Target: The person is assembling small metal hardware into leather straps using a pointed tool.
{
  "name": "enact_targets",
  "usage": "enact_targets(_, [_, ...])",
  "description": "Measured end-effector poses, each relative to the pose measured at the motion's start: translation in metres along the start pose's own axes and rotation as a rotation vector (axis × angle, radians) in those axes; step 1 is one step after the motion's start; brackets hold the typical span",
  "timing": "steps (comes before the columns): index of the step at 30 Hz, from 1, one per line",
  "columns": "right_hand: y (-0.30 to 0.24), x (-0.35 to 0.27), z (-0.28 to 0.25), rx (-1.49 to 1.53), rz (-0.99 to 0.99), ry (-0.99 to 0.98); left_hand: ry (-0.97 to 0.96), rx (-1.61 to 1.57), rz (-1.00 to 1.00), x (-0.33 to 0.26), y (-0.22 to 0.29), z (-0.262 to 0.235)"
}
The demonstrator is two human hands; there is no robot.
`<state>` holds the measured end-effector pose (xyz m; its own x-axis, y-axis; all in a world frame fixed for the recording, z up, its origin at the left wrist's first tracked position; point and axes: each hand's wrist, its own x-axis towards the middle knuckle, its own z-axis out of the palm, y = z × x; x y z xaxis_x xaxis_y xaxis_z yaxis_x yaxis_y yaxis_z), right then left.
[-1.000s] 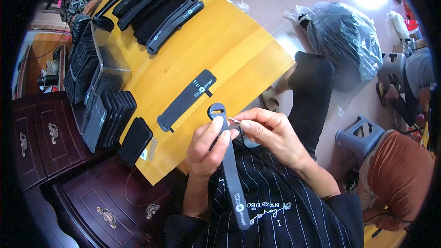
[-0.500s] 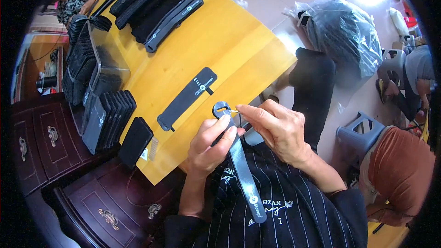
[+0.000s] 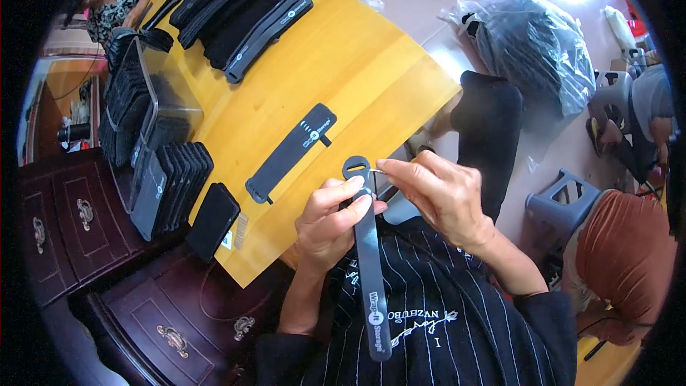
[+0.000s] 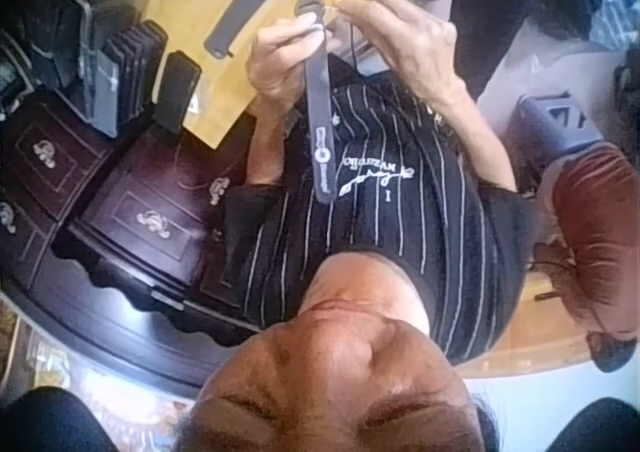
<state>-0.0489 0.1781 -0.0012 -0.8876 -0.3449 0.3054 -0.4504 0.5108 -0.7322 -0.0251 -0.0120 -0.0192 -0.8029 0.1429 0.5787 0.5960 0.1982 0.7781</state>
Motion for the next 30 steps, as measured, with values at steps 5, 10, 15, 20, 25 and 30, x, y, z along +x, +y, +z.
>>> enact_targets(5, [-0.004, -0.003, 0.000, 1.140, 0.764, -0.154, -0.049, 0.074, 0.038, 0.006, 0.004, 0.005])
enact_targets(10, [0.009, 0.001, 0.001, 0.141, -0.021, 0.084, -0.025, -0.084, 0.003, 0.007, 0.003, 0.003])
enact_targets(15, [0.001, 0.015, -0.019, 0.034, 0.000, -0.052, -0.012, -0.218, -0.107, 0.010, 0.004, -0.003])
enact_targets(20, [0.007, 0.009, -0.012, 0.415, -0.036, -0.080, 0.093, -0.637, -0.242, 0.008, -0.006, -0.002])
enact_targets(25, [-0.020, 0.006, -0.024, 0.079, -0.008, -0.074, 0.489, -0.774, -0.607, 0.014, 0.011, 0.031])
enact_targets(30, [-0.031, 0.003, -0.027, -0.046, -0.048, -0.031, 0.339, -0.521, -0.529, 0.003, 0.019, 0.036])
